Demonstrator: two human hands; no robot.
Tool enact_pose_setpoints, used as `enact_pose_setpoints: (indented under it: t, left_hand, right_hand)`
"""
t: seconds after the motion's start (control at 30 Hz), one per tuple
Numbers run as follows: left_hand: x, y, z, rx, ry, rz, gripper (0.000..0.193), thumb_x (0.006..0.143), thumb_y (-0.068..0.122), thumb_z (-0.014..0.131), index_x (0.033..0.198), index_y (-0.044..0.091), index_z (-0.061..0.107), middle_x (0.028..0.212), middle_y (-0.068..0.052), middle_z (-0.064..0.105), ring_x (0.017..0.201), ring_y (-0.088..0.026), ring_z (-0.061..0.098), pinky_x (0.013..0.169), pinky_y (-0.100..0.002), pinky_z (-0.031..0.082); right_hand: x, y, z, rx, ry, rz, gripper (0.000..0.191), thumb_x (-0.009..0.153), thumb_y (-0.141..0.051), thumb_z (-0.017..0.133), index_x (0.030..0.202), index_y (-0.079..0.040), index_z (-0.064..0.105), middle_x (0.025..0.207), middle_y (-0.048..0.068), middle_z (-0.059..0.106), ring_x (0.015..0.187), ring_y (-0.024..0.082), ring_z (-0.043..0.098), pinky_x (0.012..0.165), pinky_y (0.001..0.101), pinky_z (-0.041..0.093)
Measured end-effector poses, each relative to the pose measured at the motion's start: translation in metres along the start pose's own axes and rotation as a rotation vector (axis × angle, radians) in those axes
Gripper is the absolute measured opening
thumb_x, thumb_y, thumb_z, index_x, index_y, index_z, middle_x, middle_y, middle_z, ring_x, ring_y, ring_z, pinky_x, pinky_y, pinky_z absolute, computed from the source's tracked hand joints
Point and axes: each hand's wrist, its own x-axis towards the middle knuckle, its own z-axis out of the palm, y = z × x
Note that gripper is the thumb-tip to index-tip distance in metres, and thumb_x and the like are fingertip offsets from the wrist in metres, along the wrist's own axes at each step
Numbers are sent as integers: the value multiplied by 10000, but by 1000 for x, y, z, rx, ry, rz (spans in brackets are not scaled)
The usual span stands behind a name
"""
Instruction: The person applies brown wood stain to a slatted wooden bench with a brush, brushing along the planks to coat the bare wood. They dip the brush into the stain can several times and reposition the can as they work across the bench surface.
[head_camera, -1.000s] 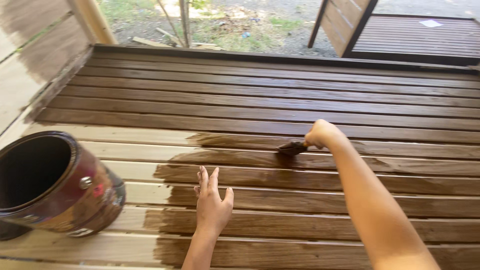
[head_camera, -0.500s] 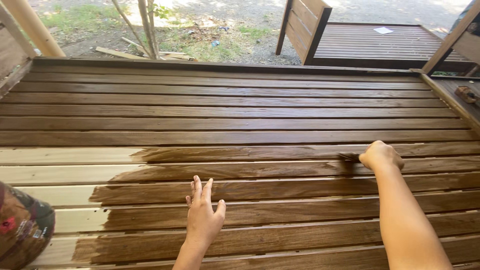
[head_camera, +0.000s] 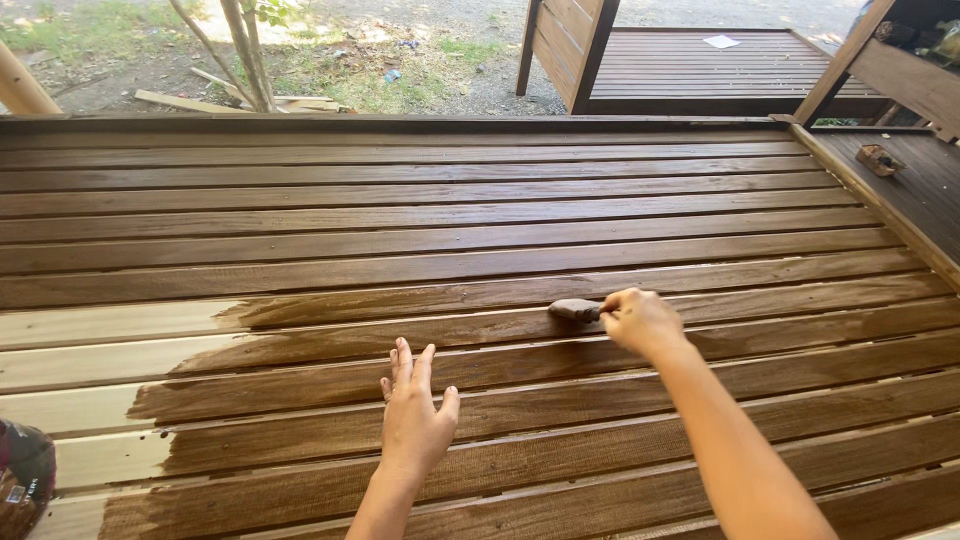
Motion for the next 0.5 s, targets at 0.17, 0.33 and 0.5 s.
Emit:
enact_pose_setpoints:
  t: [0.17,0.33,0.5]
  left_hand:
    - [-5,2,-5,7,-17,-17,697,868,251,604,1498,73,365,1623,-262,113,1529,-358,81,1215,-502,83]
    - [-3,-6,-13,10,-14,-28,695,869,255,602,1495,67,363,1627,-252,119,1534,-349,87,1218,-499,85]
    - [9,-4,-5,33,-30,-12,697,875,251,605,1495,53,354,1622,-271,108,1529,-375,71,1211,-514,83]
  right_hand:
    - [17,56,-28,2,92,234,253,975,-326,624,1186,-253,743,913,31,777,762,144,687,625,316,526]
    - [22,105,0,99,379,323,166,1025,-221,600,1094,-121,713,839,111,756,672,225,713,558,371,533]
    - [20,18,72,388,583,104,169,979,-133,592,1059,-73,729,804,131,746,531,195,657,410,313,493]
